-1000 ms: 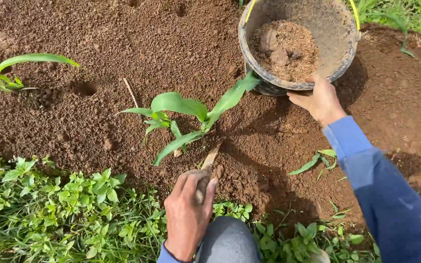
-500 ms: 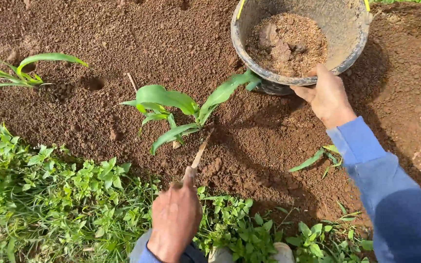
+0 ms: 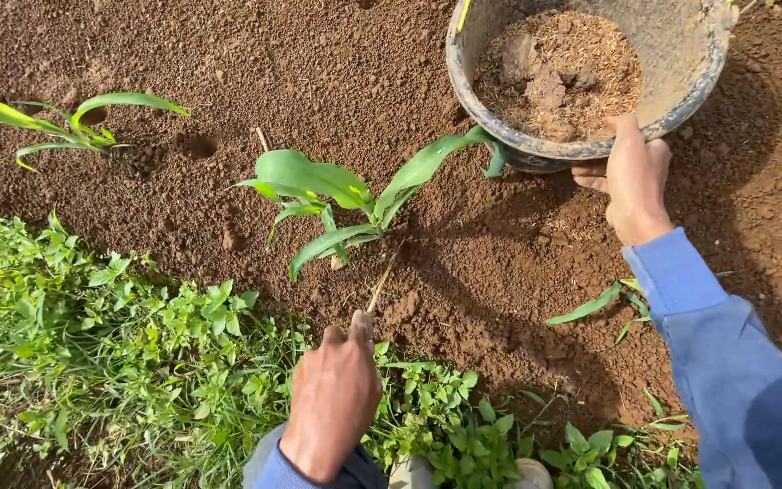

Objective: The person uses a small hand tool to dig holes in the soil and plants small green seedlings. They then scoop soil from a nearby bucket and cover the base of each seedling to secure it in place.

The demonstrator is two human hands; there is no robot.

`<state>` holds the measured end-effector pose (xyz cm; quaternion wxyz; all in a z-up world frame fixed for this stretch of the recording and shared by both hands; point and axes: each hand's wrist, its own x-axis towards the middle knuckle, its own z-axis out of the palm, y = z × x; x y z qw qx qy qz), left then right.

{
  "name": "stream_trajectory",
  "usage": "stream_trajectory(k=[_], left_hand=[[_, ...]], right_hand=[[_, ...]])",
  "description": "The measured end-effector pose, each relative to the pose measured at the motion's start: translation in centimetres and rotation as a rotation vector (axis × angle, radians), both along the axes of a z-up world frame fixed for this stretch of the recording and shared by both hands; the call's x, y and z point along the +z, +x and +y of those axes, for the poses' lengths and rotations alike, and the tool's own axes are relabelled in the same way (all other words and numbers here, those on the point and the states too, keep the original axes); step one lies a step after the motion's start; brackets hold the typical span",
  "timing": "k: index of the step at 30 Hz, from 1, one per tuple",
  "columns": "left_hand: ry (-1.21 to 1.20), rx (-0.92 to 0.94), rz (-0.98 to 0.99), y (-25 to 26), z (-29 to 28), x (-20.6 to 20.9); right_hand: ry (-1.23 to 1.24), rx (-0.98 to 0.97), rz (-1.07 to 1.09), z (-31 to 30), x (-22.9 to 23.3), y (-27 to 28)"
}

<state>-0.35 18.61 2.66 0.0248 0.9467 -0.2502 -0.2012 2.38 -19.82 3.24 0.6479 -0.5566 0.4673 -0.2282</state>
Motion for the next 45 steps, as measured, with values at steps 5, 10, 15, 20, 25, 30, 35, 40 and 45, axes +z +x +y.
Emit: stream_trajectory(k=[5,10,15,20,25,30,35,40,45], left_hand=[[0.153,0.051,-0.077,-0.6,-1.5,1.8],[0.222,-0.056,-0.011,-0.1,-3.1,2.0],[0.309,-0.209,-0.121,1.6,-5.0,0.9],[0.308,-0.250,0.003,4.6,-5.9,2.0],[0.057,-0.095,0.043,6.7,-6.7,4.7],[-0.568,-0.223,0.036,6.9,-8.6,4.6],[-0.899,-0.283,-0.028,10.0,-11.5,3.9],[-0.985,-0.230,0.002,11.5,-14.3,3.5],[-1.007,-0.225,-0.012,11.8,-13.4,2.6]], right_hand=[[-0.098,-0.055,0.014,-0.3,-1.2,0.0],[-0.237,-0.037,0.021,-0.3,-1.6,-0.1],[-0.327,-0.099,0.211,-0.6,-1.9,0.6],[-0.502,-0.138,0.074,-4.1,-6.3,0.9],[-0.509,-0.182,0.095,-3.5,-5.3,1.1],[-0.484,-0.214,0.089,-3.0,-4.4,0.9],[-0.335,-0.159,-0.044,-2.7,-4.0,0.7],[-0.319,-0.165,-0.037,-2.8,-3.6,0.9],[-0.304,-0.113,-0.043,-2.1,-2.8,0.8]])
